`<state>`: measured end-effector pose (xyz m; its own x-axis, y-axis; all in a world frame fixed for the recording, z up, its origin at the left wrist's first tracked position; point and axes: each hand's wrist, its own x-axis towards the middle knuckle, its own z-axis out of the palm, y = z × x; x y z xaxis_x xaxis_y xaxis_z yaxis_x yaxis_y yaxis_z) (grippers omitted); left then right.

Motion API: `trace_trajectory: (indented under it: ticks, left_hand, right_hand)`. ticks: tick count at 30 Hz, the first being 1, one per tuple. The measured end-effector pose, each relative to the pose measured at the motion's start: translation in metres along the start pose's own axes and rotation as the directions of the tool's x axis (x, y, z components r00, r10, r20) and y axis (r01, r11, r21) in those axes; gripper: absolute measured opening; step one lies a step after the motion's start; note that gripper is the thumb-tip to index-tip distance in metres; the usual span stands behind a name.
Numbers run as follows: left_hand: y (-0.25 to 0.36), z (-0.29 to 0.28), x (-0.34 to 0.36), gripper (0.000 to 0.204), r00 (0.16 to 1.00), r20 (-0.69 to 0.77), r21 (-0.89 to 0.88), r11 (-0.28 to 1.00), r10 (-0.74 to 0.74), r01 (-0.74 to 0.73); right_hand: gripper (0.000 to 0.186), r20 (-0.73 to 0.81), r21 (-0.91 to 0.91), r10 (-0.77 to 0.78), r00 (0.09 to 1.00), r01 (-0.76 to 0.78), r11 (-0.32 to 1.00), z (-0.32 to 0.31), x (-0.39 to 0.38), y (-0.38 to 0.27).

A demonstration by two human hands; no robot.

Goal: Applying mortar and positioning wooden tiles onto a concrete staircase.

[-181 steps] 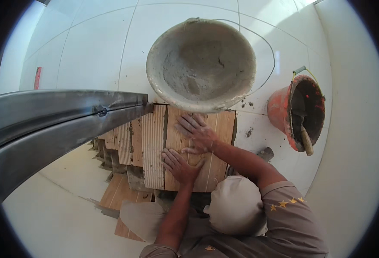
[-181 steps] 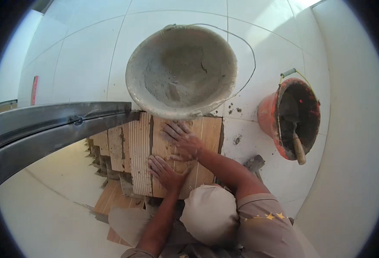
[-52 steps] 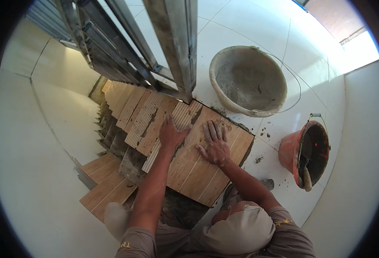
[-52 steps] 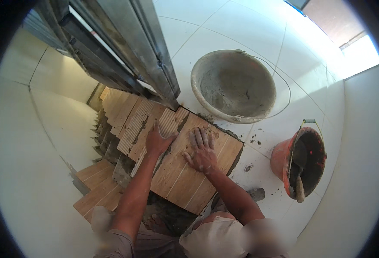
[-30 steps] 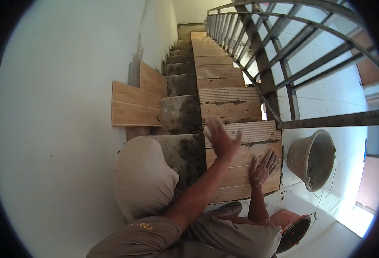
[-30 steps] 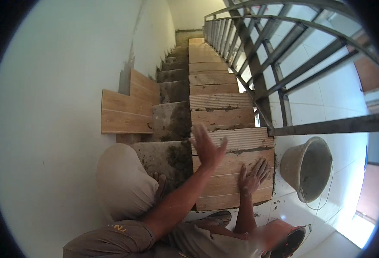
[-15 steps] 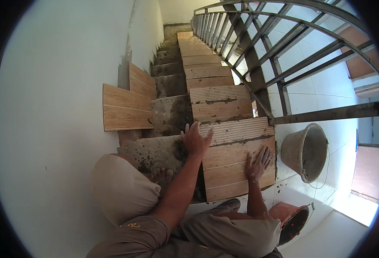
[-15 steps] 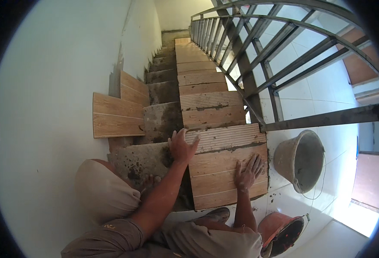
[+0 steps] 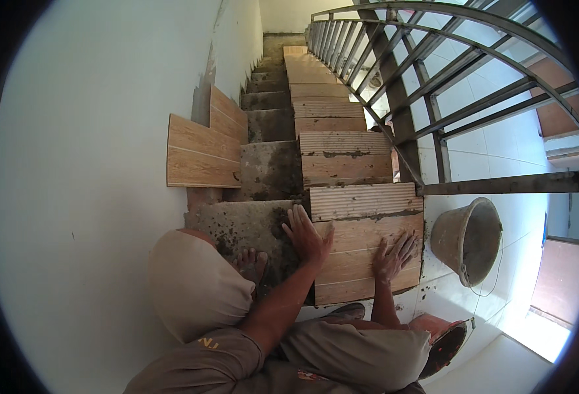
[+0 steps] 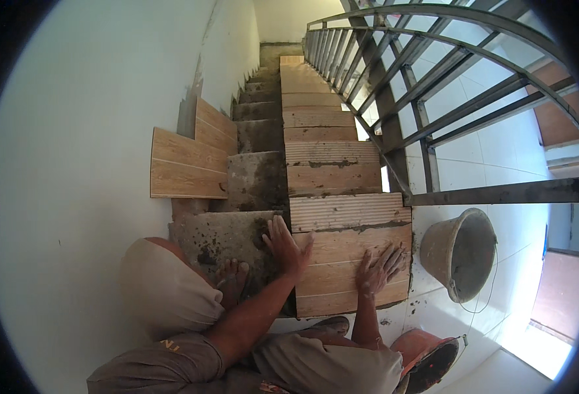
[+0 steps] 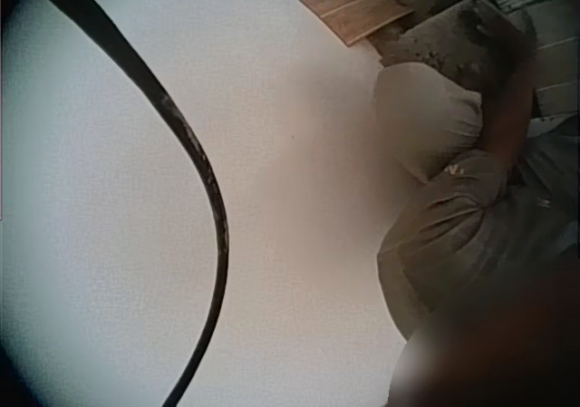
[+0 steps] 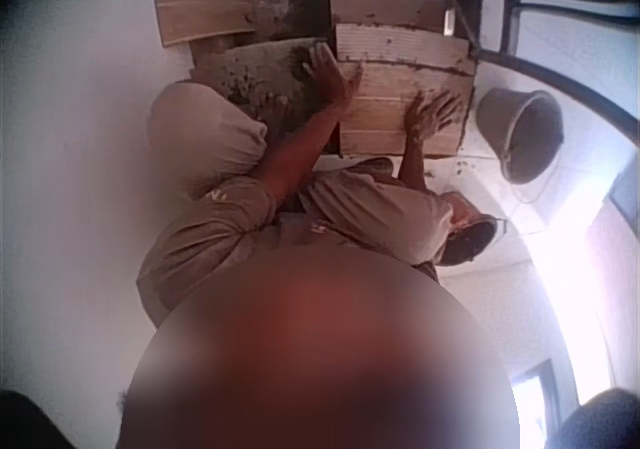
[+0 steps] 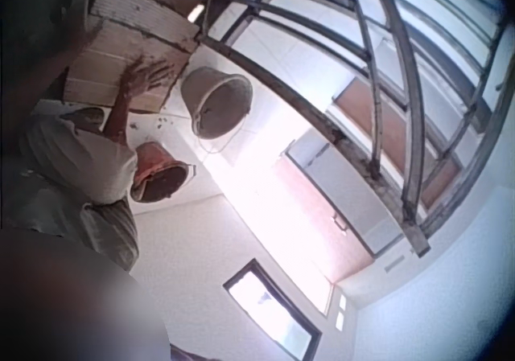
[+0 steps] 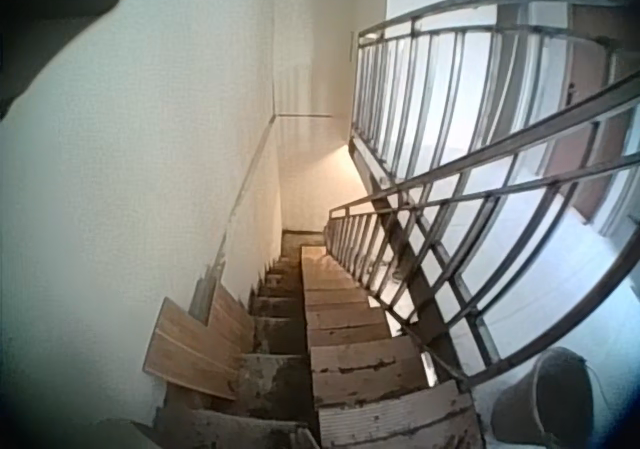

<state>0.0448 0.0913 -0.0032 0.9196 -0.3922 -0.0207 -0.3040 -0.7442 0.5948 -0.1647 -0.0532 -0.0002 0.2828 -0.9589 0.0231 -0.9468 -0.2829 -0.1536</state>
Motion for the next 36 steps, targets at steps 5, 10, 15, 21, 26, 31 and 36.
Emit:
trace_trajectory:
  ticks: [5, 10, 15, 21, 26, 31, 36]
  left_hand:
    - [-0.016, -0.008, -0.043, 0.126, 0.995, 0.09, 0.152, 0.987, 0.036, -0.05]
    - [-0.013, -0.015, -0.044, 0.129, 0.986, 0.162, 0.164, 0.985, 0.029, -0.055]
    - [0.0, -0.019, -0.046, 0.125, 0.971, 0.196, 0.152, 0.974, 0.135, -0.166]
    - [0.026, 0.001, -0.048, 0.112, 0.637, 0.471, -0.013, 0.727, 0.61, -0.687]
    - [0.04, 0.006, -0.033, 0.105, 0.358, 0.587, -0.043, 0.47, 0.726, -0.882]
    - [0.048, 0.007, -0.03, 0.105, 0.336, 0.617, -0.021, 0.442, 0.711, -0.897]
    - [0.045, 0.005, -0.031, 0.105, 0.334, 0.609, -0.041, 0.449, 0.72, -0.893]
  right_hand:
    - [0.093, -0.06, -0.002, 0.043, 0.997, -0.043, 0.999, -0.001, -0.004, 0.001]
    - [0.097, 0.014, 0.011, 0.181, 0.983, -0.181, 0.983, -0.003, -0.003, -0.007]
    - [0.099, -0.025, 0.013, 0.17, 0.985, -0.17, 0.985, -0.009, -0.002, -0.007]
    - [0.1, -0.002, 0.094, 0.169, 0.986, -0.168, 0.981, -0.015, -0.002, -0.015]
    - [0.098, -0.002, 0.077, 0.188, 0.982, -0.187, 0.979, -0.013, -0.003, -0.01]
    - [0.099, 0.031, 0.084, 0.188, 0.982, -0.19, 0.978, -0.02, 0.002, -0.009]
    - [0.099, 0.026, 0.099, 0.202, 0.979, -0.204, 0.974, -0.019, 0.002, -0.01]
